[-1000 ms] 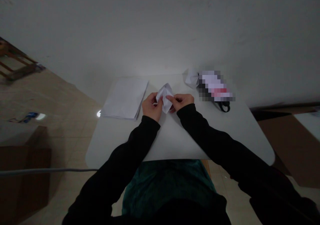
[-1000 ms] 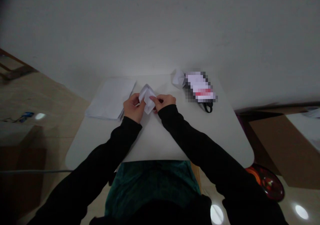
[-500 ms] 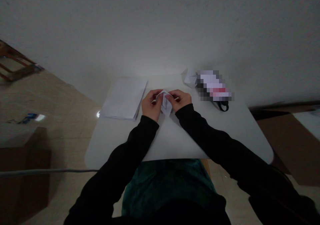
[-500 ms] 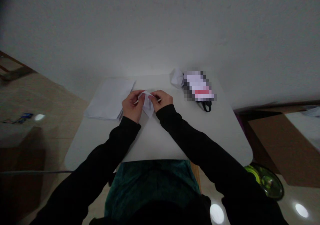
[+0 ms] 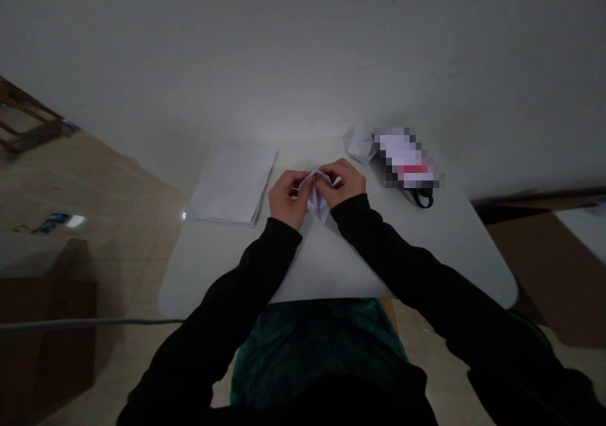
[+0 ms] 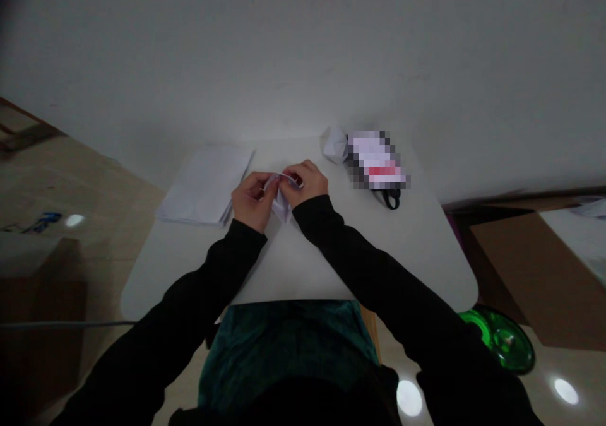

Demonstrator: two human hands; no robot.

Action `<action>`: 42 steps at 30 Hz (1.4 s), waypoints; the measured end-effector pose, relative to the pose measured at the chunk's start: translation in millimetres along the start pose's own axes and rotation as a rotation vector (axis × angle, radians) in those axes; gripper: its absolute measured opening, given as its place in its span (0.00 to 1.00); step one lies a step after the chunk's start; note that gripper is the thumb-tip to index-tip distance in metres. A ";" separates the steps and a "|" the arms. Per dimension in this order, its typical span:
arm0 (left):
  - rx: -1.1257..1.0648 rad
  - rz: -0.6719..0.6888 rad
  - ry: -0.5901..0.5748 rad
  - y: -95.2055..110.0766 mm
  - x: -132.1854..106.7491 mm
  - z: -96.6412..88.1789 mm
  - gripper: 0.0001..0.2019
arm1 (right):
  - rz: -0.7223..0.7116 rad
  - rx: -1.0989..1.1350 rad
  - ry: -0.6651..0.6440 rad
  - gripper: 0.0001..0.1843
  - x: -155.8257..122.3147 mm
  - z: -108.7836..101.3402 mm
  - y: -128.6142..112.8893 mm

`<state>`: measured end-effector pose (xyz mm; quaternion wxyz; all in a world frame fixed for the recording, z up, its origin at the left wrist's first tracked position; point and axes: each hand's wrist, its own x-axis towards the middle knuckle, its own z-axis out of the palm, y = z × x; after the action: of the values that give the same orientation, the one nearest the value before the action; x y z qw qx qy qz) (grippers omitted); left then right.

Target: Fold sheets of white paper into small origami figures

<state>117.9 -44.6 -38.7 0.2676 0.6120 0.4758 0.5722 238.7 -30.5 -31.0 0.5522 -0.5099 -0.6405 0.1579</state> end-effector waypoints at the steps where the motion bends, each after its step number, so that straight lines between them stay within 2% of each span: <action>1: 0.016 -0.005 -0.002 -0.6 0.1 -1.1 0.06 | 0.015 -0.013 -0.022 0.04 0.5 0.8 2.4; 6: 0.095 -0.067 -0.058 2.0 1.2 -4.7 0.05 | 0.097 -0.063 -0.091 0.02 -1.8 5.6 9.9; 10: 0.083 -0.084 -0.084 6.3 1.1 -1.7 0.06 | 0.132 -0.019 0.012 0.04 -3.9 9.3 11.9; 14: -0.005 -0.114 -0.120 2.6 1.7 2.2 0.09 | 0.105 0.017 0.112 0.08 -1.7 9.1 15.8; 17: -0.053 -0.175 -0.154 -1.7 3.2 2.3 0.08 | 0.080 0.054 0.116 0.10 -2.3 9.7 17.6; 20: -0.068 -0.204 -0.132 -4.0 5.6 0.0 0.06 | 0.078 0.076 0.090 0.10 -6.8 12.9 17.4; 25: 0.031 -0.176 -0.045 -6.1 7.6 -4.4 0.06 | 0.259 0.114 0.002 0.12 -12.1 15.9 17.0; 28: 0.083 -0.162 -0.074 -8.3 5.6 -3.8 0.08 | 0.339 0.158 0.006 0.13 -7.7 12.7 18.3; 32: 0.094 -0.172 -0.133 -12.6 5.8 1.0 0.12 | 0.352 0.204 0.070 0.14 -0.2 7.8 21.7; 36: 0.239 -0.211 -0.128 -11.2 16.1 7.6 0.15 | 0.331 0.151 0.072 0.17 1.8 7.7 28.9; 39: 0.343 -0.208 -0.135 -7.6 28.5 14.4 0.17 | 0.340 0.066 0.126 0.21 4.6 8.2 34.6; 42: 0.350 -0.238 -0.106 -10.1 44.7 21.9 0.18 | 0.280 -0.035 0.183 0.18 9.6 7.6 36.7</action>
<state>131.1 4.0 -32.0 0.2476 0.6178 0.6221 0.4124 250.9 -4.1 -56.4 0.5718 -0.6160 -0.5128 0.1750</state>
